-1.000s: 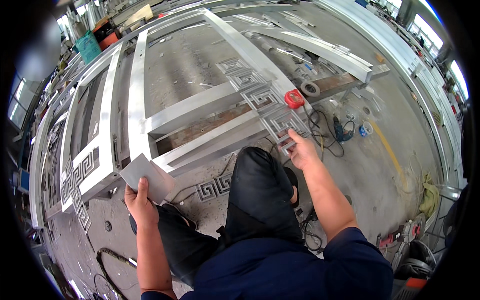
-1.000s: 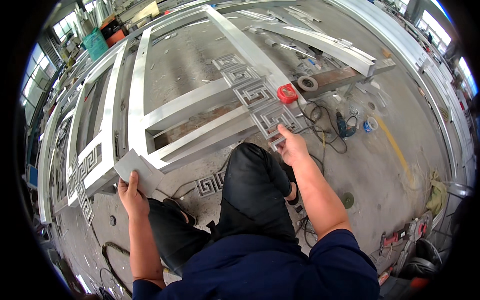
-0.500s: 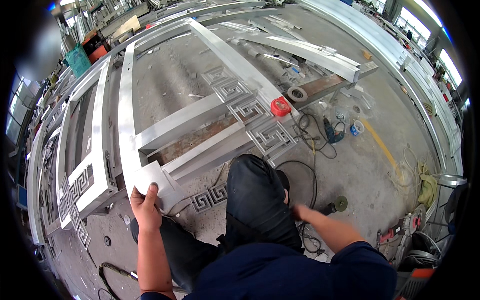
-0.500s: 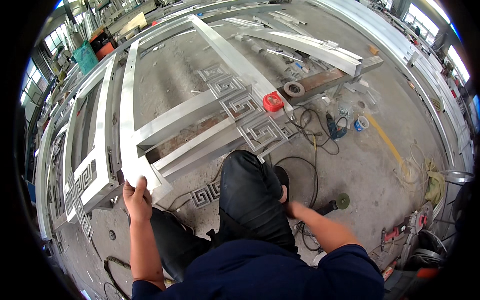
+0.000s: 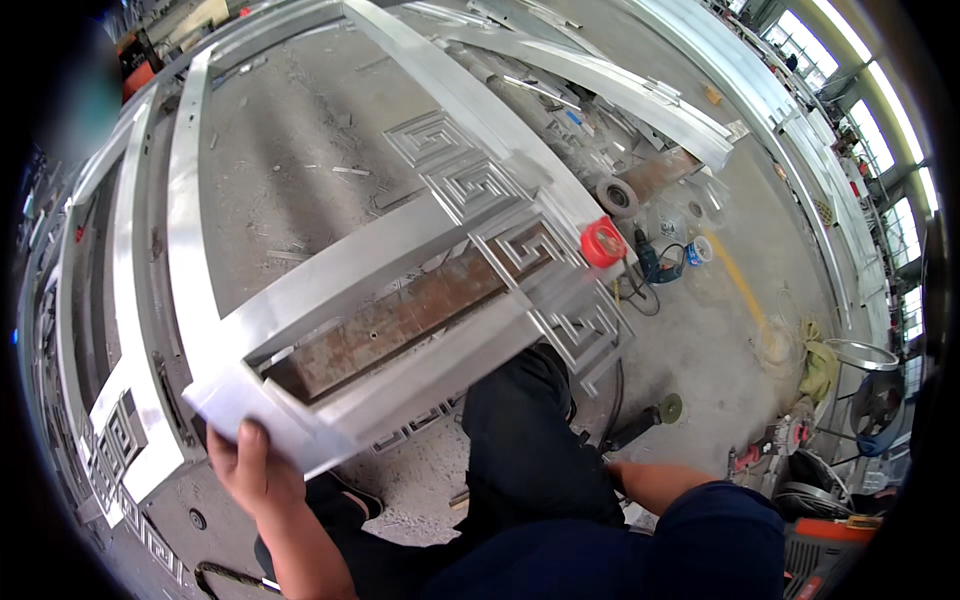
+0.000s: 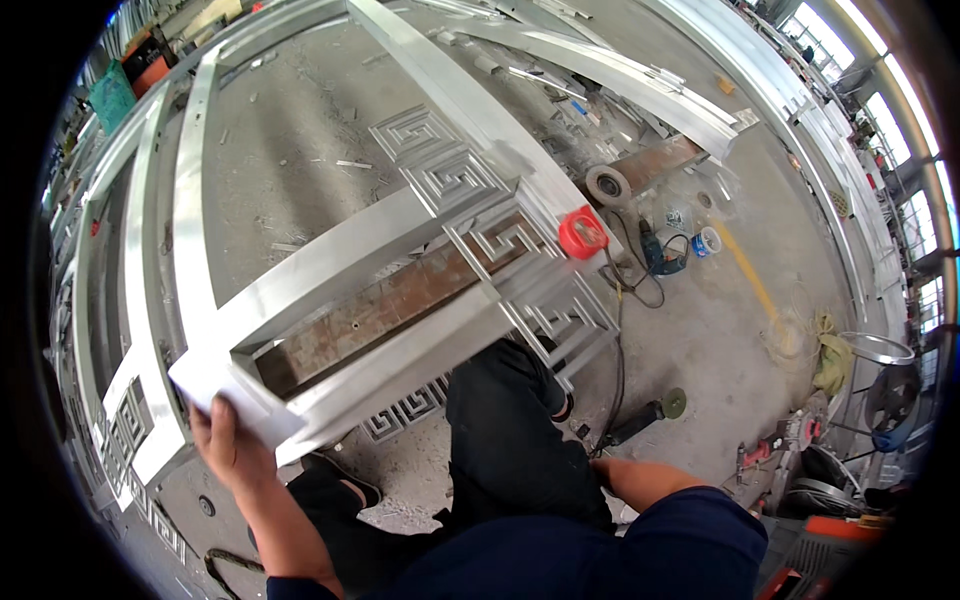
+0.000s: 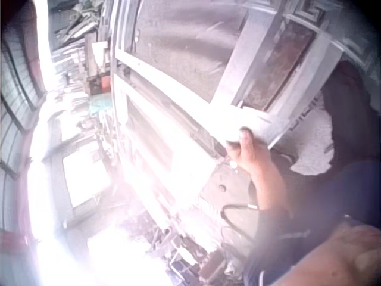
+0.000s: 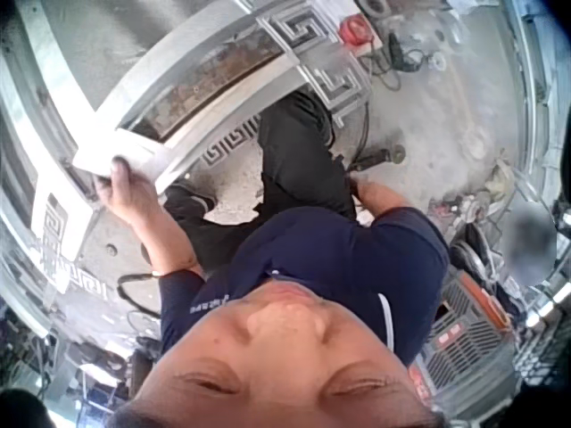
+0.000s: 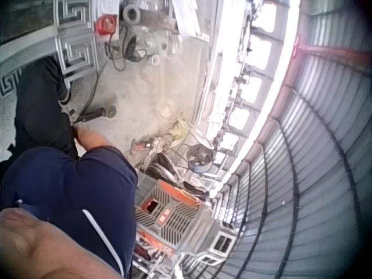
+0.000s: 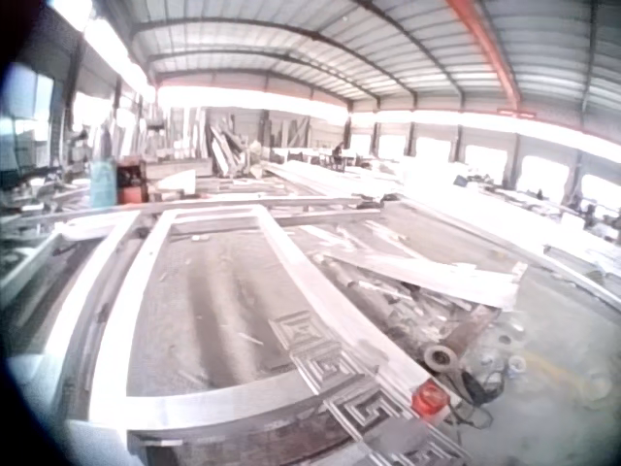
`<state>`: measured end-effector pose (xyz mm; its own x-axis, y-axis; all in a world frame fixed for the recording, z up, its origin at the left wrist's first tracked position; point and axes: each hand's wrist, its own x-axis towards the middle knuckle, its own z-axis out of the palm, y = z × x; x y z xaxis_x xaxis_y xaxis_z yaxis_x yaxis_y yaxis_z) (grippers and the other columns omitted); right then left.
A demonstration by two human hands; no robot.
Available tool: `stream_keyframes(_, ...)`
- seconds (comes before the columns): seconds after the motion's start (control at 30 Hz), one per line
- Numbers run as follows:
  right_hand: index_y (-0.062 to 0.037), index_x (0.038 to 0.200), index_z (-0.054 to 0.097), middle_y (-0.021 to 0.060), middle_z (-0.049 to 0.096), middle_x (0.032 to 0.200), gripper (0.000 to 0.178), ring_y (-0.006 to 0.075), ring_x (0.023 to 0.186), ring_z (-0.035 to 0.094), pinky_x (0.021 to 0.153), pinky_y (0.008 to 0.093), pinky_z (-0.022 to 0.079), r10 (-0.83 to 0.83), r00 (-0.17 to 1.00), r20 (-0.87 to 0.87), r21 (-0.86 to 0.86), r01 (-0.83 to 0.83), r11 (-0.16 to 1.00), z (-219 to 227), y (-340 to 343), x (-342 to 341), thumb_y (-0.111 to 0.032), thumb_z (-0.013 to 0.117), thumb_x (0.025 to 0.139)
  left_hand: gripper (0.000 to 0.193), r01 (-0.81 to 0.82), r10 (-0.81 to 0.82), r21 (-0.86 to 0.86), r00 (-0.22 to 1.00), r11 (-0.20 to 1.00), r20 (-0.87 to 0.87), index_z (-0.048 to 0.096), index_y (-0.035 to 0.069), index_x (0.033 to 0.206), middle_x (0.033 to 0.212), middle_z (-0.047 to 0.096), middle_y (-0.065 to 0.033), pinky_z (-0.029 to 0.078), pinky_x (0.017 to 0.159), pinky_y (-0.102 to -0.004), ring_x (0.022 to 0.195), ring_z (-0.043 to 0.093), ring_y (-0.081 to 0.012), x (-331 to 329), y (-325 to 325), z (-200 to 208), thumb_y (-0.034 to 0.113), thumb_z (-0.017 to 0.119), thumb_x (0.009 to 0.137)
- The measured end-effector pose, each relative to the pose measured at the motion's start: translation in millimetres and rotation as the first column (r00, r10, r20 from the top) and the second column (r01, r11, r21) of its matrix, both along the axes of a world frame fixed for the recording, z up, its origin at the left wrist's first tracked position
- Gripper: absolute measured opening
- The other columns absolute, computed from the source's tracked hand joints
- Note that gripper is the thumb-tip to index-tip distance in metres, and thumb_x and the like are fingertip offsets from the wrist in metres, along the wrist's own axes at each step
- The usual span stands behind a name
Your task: The person uses an angle grinder to smooth the edges of a decorative metal piece, then places it into a larger metal frame. They measure the frame with a tape measure and adjust the placement of the decorative piece.
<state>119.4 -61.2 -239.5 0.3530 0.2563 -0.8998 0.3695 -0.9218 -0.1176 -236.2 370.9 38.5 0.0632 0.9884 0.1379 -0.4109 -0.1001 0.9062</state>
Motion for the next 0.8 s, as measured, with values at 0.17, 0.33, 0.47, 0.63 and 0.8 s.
stream_keyframes(0.17,-0.0024,0.098,0.073,0.0173,0.072,0.092,0.031,0.0346,0.084,0.069,0.074,0.0450,0.056,-0.132,0.991,0.030,-0.049,0.134,0.990,26,2,-22,-0.032,0.064,0.094,0.041,0.070,-0.072,0.040,0.996,0.997,0.043,0.053,-0.001,0.122,0.070,0.061,-0.0104,0.043,0.051,-0.0322,0.054,0.053,-0.0158,-17,25,29,0.017,0.072,0.091)
stream_keyframes(0.33,-0.0021,0.098,0.073,0.0157,0.072,0.091,0.032,0.0327,0.083,0.069,0.073,0.0442,0.056,-0.182,0.983,0.031,-0.029,0.183,0.983,31,13,-18,-0.033,0.065,0.095,0.030,0.219,-0.236,0.173,0.968,0.960,0.089,0.054,-0.004,0.125,0.078,0.052,-0.0072,0.033,0.060,-0.0310,0.067,0.044,-0.0151,-20,40,43,0.013,0.061,0.101)
stream_keyframes(0.47,-0.0018,0.097,0.073,0.0144,0.072,0.090,0.033,0.0312,0.082,0.069,0.072,0.0435,0.056,-0.228,0.973,0.029,0.016,0.227,0.974,20,7,-23,-0.034,0.065,0.096,0.037,0.170,-0.192,0.267,0.980,0.949,0.058,0.051,-0.003,0.133,0.085,0.062,-0.0120,0.042,0.064,-0.0322,0.070,0.054,-0.0182,-20,38,44,0.011,0.061,0.100)
stream_keyframes(0.63,-0.0014,0.097,0.073,0.0128,0.072,0.089,0.035,0.0292,0.081,0.069,0.072,0.0427,0.056,-0.178,0.984,-0.019,0.071,0.179,0.981,-21,-2,-21,-0.035,0.065,0.097,0.035,0.026,-0.089,0.263,0.968,0.964,0.234,0.053,0.001,0.134,0.119,0.067,-0.0174,0.056,0.091,-0.0465,0.102,0.067,-0.0283,-24,0,50,0.007,0.058,0.100)
stream_keyframes(0.8,-0.0010,0.097,0.072,0.0113,0.072,0.087,0.036,0.0273,0.080,0.069,0.071,0.0419,0.056,-0.300,0.942,-0.147,0.141,0.320,0.937,-50,-9,-5,-0.036,0.065,0.098,0.044,0.052,-0.072,0.234,0.994,0.971,0.077,0.054,-0.002,0.132,0.120,0.068,-0.0134,0.051,0.100,-0.0368,0.107,0.066,-0.0219,-27,-69,33,0.010,0.070,0.093)
